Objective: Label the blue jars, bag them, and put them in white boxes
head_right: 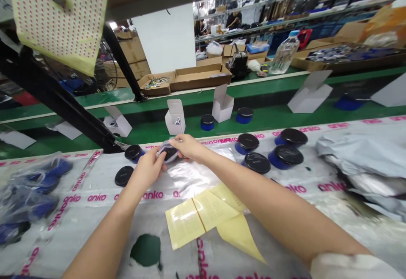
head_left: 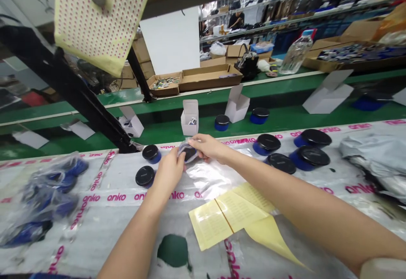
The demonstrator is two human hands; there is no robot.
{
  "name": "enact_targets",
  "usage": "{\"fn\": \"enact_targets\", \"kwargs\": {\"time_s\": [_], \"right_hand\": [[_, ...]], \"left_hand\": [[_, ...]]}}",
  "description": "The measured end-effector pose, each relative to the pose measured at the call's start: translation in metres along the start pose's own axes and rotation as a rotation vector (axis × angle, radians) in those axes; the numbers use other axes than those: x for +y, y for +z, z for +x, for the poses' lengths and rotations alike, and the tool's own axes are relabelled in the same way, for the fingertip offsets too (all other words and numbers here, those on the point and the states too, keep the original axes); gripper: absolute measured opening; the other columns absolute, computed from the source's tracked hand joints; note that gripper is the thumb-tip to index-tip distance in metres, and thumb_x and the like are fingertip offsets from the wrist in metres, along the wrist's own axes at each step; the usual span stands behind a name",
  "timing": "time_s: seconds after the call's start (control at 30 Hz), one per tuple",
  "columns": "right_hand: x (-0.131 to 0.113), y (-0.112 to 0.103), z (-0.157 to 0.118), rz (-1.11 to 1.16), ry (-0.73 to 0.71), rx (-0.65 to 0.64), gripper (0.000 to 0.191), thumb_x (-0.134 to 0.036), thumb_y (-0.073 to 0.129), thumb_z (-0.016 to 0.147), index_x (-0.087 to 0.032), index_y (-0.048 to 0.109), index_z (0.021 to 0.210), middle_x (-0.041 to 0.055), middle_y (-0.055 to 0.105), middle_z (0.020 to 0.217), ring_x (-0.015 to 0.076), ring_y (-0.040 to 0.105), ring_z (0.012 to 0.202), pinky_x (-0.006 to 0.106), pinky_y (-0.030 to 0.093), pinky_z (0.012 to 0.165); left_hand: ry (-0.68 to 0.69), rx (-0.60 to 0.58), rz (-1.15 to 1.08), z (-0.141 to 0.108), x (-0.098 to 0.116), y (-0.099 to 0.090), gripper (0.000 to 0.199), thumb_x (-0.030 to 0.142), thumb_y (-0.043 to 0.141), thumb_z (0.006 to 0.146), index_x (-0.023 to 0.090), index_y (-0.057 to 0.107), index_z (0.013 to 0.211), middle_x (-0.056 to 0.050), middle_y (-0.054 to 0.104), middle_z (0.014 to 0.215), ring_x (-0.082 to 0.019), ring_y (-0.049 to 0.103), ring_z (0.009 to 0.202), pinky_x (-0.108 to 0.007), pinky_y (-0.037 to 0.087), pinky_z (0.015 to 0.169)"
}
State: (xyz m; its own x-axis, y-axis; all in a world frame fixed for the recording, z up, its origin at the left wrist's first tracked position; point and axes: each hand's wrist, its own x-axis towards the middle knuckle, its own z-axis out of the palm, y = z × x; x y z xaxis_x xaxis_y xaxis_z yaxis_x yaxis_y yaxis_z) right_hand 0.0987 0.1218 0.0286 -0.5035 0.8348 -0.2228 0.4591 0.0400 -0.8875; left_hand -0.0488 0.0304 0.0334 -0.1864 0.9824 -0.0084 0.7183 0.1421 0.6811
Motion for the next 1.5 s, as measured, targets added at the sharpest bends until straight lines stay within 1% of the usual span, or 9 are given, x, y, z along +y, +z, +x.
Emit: {"fn": "enact_targets", "kwargs": {"time_s": [0.17,0.3,0.5,0.57,0.77,0.9,1.1,1.4,1.5], "right_hand": [[-0.012,-0.014,-0.012,-0.236,-0.125,0.093,0.036,-0.033,0.062,0.096,-0.017,0.064,0.128,0.0049,0.069,0.075,0.0225,0.067,0.074,0.033,0.052,0.068],[-0.015,-0.006,-0.016,-0.463,-0.260,0.123,0.083,-0.048,0.088,0.067,-0.024,0.058,0.140,0.0163,0.062,0.133,0.0368,0.059,0.120,0.040,0.049,0.087],[-0.027,-0.003,0.004,-0.669,-0.332,0.047,0.022,-0.037,0.075,0.079,-0.021,0.075,0.095,0.0062,0.071,0.088,0.0236,0.067,0.078,0.030,0.044,0.066],[-0.040,-0.018,0.017,-0.702,-0.348,0.128,0.025,-0.043,0.067,0.087,-0.020,0.074,0.094,0.0069,0.070,0.088,0.0240,0.066,0.080,0.031,0.045,0.068],[-0.062,-0.039,0.063,-0.883,-0.454,0.453,0.056,-0.035,0.055,0.099,-0.016,0.045,0.150,0.0206,0.054,0.139,0.0339,0.060,0.114,0.042,0.045,0.093],[-0.051,-0.022,0.078,-1.013,-0.476,0.411,0.056,-0.032,0.071,0.090,-0.010,0.055,0.138,0.0228,0.066,0.124,0.0386,0.057,0.115,0.044,0.045,0.089],[-0.038,-0.008,0.080,-1.095,-0.492,0.434,0.032,-0.039,0.061,0.099,-0.011,0.068,0.114,0.0248,0.066,0.123,0.0395,0.050,0.118,0.047,0.040,0.089],[-0.008,0.011,0.075,-1.174,-0.616,0.378,0.041,-0.036,0.052,0.103,-0.007,0.061,0.131,0.0216,0.065,0.124,0.0367,0.049,0.117,0.064,0.020,0.114],[-0.003,0.021,0.074,-1.180,-0.619,0.372,0.046,-0.025,0.051,0.101,-0.003,0.053,0.140,0.0242,0.062,0.132,0.0372,0.048,0.121,0.067,0.017,0.117]], "left_hand": [[0.028,0.096,-0.021,0.009,-0.002,-0.011,0.017,0.019,0.052,0.092,0.019,0.068,0.086,0.000,0.066,0.057,-0.017,0.055,0.052,-0.028,0.037,0.059],[0.083,0.146,-0.150,0.013,-0.004,-0.011,0.024,0.033,0.053,0.095,0.020,0.062,0.078,0.001,0.063,0.056,-0.016,0.057,0.055,-0.027,0.039,0.058],[0.224,0.362,-0.483,0.009,-0.017,0.011,0.029,0.040,0.048,0.100,0.020,0.057,0.120,-0.007,0.072,0.099,-0.015,0.066,0.077,-0.023,0.049,0.059],[0.265,0.431,-0.589,0.005,-0.020,0.017,0.028,0.039,0.053,0.100,0.021,0.058,0.120,-0.007,0.071,0.099,-0.014,0.066,0.077,-0.023,0.050,0.059],[0.340,0.180,-0.430,0.003,-0.025,0.028,0.021,0.032,0.053,0.099,0.019,0.067,0.108,-0.007,0.074,0.096,-0.016,0.068,0.078,-0.026,0.053,0.067],[0.350,0.083,-0.368,0.003,-0.028,0.029,0.018,0.030,0.055,0.098,0.020,0.070,0.102,-0.006,0.076,0.096,-0.017,0.069,0.082,-0.028,0.054,0.073],[0.320,-0.062,-0.281,0.005,-0.030,0.033,0.017,0.026,0.056,0.096,0.020,0.071,0.099,-0.005,0.077,0.094,-0.018,0.069,0.082,-0.029,0.053,0.074],[0.297,-0.153,-0.215,0.006,-0.031,0.035,0.017,0.021,0.056,0.093,0.019,0.071,0.101,-0.005,0.075,0.091,-0.018,0.067,0.079,-0.032,0.054,0.077],[0.317,-0.133,-0.122,0.005,-0.027,0.034,0.019,0.020,0.061,0.092,0.017,0.072,0.107,-0.009,0.071,0.102,-0.024,0.066,0.096,-0.039,0.053,0.091]]}}
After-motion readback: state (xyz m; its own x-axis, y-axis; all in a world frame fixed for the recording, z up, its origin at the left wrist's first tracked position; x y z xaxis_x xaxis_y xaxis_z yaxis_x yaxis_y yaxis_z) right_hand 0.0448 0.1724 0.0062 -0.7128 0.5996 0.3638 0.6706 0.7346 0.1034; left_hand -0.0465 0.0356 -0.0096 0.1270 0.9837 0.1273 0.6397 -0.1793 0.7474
